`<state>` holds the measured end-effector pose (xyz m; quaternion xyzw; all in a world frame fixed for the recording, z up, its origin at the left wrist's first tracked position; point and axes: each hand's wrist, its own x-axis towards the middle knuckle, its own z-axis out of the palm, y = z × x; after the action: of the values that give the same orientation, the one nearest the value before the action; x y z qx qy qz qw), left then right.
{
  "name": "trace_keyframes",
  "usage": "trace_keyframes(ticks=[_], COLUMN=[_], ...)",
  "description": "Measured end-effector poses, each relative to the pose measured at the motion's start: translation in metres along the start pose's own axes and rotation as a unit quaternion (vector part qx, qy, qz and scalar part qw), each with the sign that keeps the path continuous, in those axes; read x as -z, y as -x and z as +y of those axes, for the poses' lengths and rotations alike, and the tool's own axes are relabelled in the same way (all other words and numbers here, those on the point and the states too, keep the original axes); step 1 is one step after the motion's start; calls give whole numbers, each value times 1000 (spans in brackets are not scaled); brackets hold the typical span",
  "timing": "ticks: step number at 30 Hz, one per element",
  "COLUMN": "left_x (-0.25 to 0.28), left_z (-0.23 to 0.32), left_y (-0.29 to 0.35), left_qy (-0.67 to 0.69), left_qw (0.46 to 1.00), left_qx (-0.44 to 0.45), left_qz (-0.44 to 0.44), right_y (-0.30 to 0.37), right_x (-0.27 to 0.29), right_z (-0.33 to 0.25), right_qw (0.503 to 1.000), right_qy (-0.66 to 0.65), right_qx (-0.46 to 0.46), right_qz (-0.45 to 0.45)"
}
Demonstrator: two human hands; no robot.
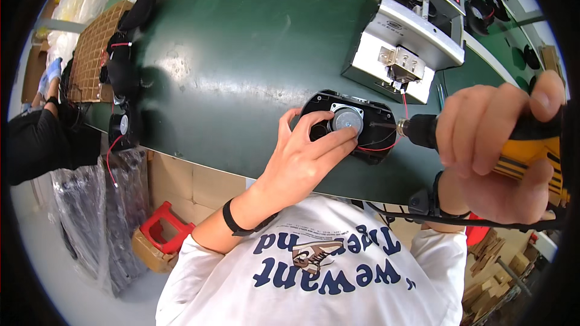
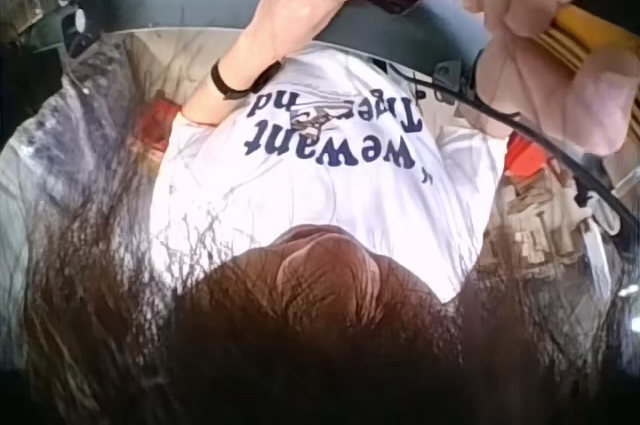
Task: Assembling electronic components using a power screwdriver on a workbench.
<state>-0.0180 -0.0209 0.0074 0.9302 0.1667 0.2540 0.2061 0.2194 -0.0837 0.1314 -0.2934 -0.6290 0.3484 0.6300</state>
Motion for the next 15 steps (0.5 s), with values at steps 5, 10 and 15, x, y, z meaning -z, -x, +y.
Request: trace_keyframes(ticks=[5,10,15], left_x=[-5,-6,-5], left_z=[-1,-2,-3], left_y=[2,2,0], left_qy=[4,22,31], left_qw=[1000,1000,1000], left_qx=[0,-4,-2], left_qz=[9,9,2], right_y=[-3,-22,-33], right_x=[1,44,29], right_z=[2,-9,-24], right_qw=[999,954,943], right_qy=[17,-37,43], right_qx=[-4,-166,-297], right_qz=[-37,-246,-144])
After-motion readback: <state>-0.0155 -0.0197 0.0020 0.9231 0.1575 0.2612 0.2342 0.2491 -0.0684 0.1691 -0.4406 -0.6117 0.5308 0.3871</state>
